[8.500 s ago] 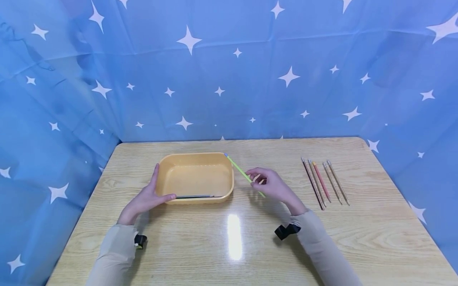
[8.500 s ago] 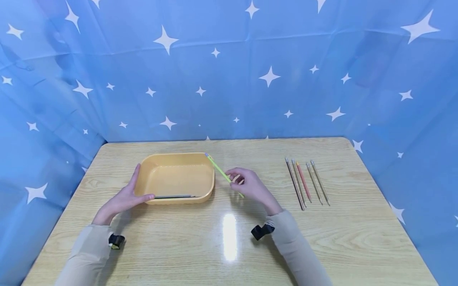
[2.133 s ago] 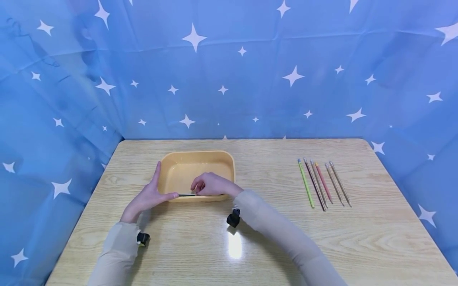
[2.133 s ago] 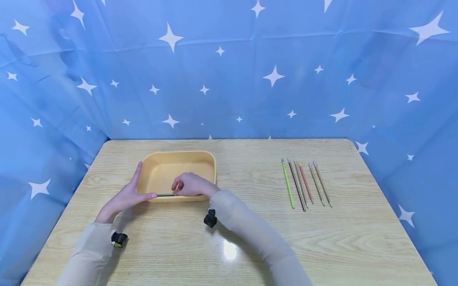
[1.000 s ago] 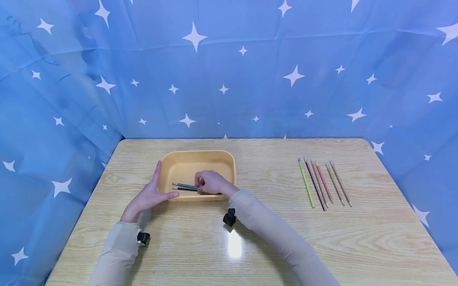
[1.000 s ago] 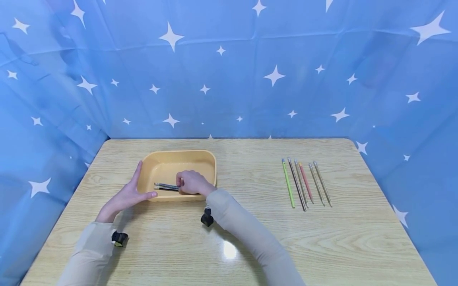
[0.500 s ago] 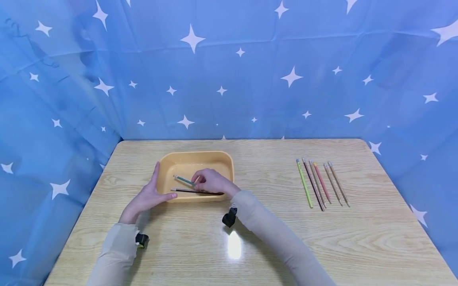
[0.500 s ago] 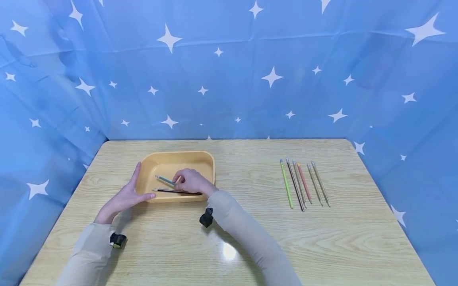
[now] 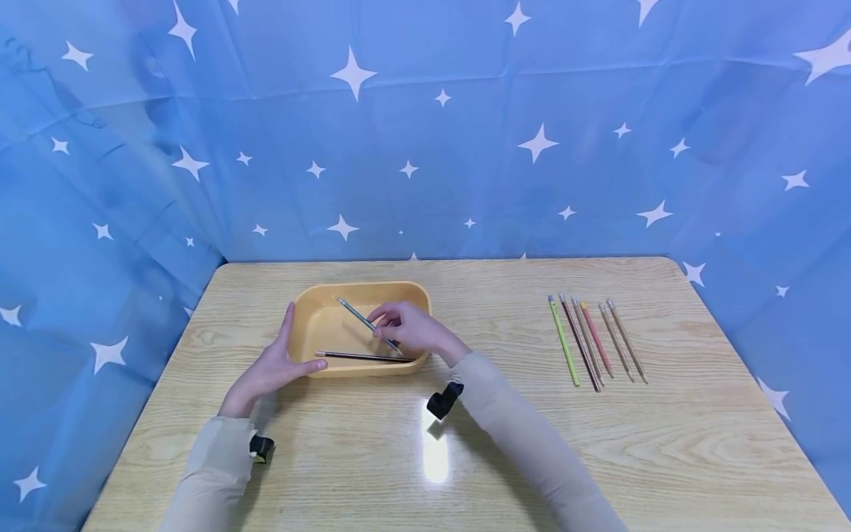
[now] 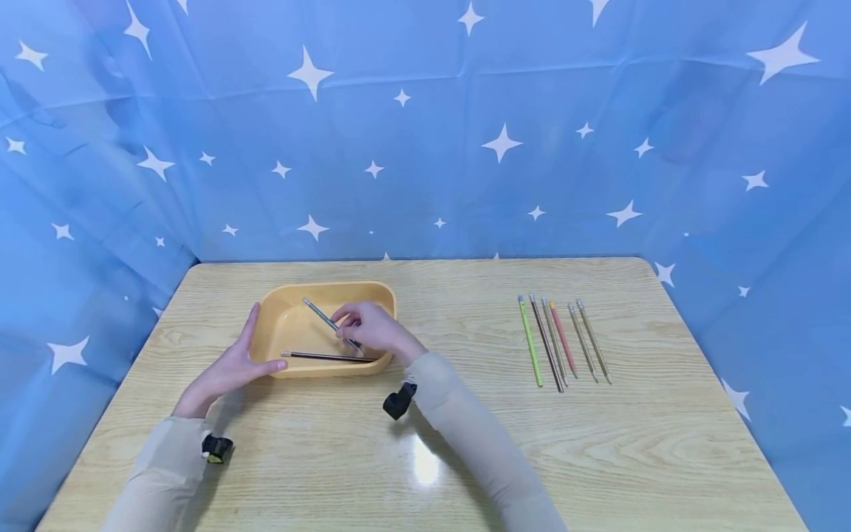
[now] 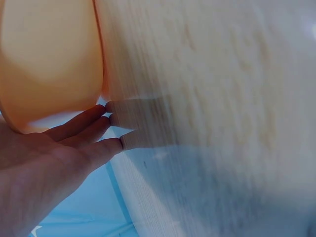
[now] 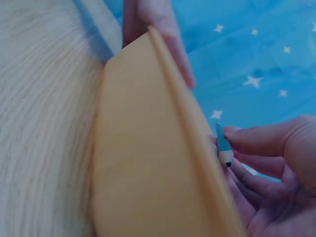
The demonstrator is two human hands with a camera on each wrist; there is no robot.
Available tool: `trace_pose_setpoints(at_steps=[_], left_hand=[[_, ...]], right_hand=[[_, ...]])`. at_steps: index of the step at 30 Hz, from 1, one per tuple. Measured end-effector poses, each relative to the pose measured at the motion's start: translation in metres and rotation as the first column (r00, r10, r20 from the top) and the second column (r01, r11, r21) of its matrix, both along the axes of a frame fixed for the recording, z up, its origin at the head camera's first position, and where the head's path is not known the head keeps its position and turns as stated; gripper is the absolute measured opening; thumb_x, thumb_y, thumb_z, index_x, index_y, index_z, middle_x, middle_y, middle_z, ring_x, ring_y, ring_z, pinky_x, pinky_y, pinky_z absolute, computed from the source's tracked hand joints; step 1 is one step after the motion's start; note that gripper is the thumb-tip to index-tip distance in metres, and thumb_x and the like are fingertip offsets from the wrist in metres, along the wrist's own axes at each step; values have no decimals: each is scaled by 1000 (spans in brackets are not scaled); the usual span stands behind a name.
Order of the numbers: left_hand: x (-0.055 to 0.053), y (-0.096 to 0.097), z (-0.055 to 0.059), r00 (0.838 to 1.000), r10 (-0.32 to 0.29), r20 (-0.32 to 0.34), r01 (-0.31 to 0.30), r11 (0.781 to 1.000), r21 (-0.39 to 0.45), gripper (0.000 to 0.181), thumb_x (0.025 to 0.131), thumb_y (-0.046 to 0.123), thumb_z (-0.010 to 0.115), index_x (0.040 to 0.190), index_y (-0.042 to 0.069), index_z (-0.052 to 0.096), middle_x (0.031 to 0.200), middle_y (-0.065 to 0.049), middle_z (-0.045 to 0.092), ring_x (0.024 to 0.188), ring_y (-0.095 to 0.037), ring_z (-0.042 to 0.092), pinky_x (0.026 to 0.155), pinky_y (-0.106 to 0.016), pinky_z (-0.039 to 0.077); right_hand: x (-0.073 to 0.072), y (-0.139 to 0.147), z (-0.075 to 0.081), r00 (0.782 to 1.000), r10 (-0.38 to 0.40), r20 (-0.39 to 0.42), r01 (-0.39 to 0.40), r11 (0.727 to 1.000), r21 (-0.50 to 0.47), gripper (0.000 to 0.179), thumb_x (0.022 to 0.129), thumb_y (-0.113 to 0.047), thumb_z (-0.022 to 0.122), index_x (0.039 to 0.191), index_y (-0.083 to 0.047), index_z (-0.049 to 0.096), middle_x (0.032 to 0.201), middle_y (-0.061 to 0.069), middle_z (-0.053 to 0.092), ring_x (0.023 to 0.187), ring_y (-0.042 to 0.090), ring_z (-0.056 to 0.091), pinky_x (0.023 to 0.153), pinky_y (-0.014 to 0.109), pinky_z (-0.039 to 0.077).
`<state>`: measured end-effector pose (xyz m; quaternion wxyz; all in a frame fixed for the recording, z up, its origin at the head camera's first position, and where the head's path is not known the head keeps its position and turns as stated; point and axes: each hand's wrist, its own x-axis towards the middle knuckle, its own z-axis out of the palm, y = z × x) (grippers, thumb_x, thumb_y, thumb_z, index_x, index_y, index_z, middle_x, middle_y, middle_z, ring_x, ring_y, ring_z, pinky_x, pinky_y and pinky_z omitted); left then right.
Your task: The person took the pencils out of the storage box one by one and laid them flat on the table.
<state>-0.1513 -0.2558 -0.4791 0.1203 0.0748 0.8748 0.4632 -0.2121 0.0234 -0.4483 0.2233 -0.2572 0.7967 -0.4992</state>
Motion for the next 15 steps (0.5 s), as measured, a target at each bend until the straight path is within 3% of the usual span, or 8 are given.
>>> trace_pose_setpoints(at_steps=[5,8,15], left_hand=[[1,-1,0,1000,7,3,-7,1000,-14,122,82,34,77,151,16,-21,157,-26,-4,139,-50,11,107,-64,16],[1,-1,0,1000,9,5,-9,1000,-7,122,82,34,77,151,16,-21,157,-26,-4,139,-49,11,107,-64,16],[0,0,1,1000,0,-2,0,1000,-6,122,82,34,77,151,15,-22,157,-27,-5,138,-51,11,107,-64,16]], right_hand=[[2,10,9,1000,-13,17,14,996,-86,27,93,0,61,120,6,61,101,26,66,89,34,65,70,25,52],[3,18,14,1000,-21,13,23,993,-113,28,94,0,60,121,6,61,102,27,65,88,32,66,70,27,53],[5,43,24,997,-78,-9,77,990,-119,29,94,-4,61,122,2,62,100,22,66,88,34,64,70,29,53]])
